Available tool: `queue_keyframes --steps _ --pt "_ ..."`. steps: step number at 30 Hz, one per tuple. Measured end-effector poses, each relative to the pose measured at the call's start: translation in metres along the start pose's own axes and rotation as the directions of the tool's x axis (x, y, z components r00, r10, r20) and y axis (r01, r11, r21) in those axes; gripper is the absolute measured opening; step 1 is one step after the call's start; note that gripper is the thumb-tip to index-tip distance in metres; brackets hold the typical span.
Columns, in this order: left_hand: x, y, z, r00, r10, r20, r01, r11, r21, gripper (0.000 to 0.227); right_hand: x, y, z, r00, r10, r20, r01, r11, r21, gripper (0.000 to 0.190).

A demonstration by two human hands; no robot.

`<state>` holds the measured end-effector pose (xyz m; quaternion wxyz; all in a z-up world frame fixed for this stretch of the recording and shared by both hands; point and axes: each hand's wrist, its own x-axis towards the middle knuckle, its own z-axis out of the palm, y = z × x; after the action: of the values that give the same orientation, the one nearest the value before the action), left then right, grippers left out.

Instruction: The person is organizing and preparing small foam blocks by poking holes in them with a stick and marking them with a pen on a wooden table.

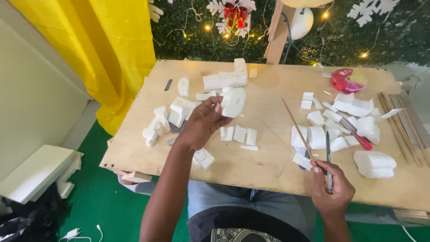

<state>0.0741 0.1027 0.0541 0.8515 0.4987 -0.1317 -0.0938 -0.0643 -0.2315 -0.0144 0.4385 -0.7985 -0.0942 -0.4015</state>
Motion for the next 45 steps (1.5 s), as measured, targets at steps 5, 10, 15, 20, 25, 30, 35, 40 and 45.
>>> queue_keyframes --steps 5,10,15,20,25,30,35,40,45 --pt "-0.022 -0.018 0.046 0.99 -0.134 -0.045 0.131 0.99 -0.059 0.032 -0.001 0.004 0.0 1.0 0.007 0.008 -0.007 1.0 0.03 0.018" --pt "-0.037 -0.052 0.072 0.994 -0.098 -0.042 0.104 0.981 0.165 0.042 -0.002 0.006 0.002 1.0 0.011 0.006 -0.012 0.999 0.04 0.019" --pt "-0.051 -0.079 0.093 0.957 0.231 0.177 -0.279 0.557 0.782 0.035 -0.003 0.011 0.002 1.0 0.017 0.005 -0.017 0.999 0.031 0.018" --pt "-0.052 -0.099 0.105 0.936 0.245 0.253 -0.345 0.494 0.798 0.037 0.001 0.005 0.0 1.0 0.017 0.016 -0.017 1.0 0.025 0.018" --pt "-0.055 -0.103 0.11 0.926 0.238 0.292 -0.36 0.331 0.872 0.046 0.003 0.005 0.0 1.0 -0.017 0.014 0.016 0.999 0.042 0.016" --pt "-0.058 -0.103 0.109 0.957 0.189 0.219 -0.251 0.164 0.954 0.059 0.003 0.007 0.0 1.0 -0.019 0.024 0.018 0.999 0.045 0.016" --pt "-0.059 -0.099 0.105 0.968 0.133 0.212 -0.227 0.113 0.967 0.063 0.003 0.004 -0.001 0.999 -0.023 0.033 0.022 0.999 0.027 0.016" --pt "-0.059 -0.106 0.094 0.964 0.176 0.198 -0.212 0.065 0.975 0.062 0.004 0.004 0.0 1.0 -0.02 0.019 0.02 0.999 0.033 0.015" --pt "-0.06 -0.105 0.089 0.925 0.322 0.203 -0.218 0.01 0.976 0.05 0.005 0.005 0.001 0.999 -0.025 0.024 0.024 0.999 0.037 0.016"
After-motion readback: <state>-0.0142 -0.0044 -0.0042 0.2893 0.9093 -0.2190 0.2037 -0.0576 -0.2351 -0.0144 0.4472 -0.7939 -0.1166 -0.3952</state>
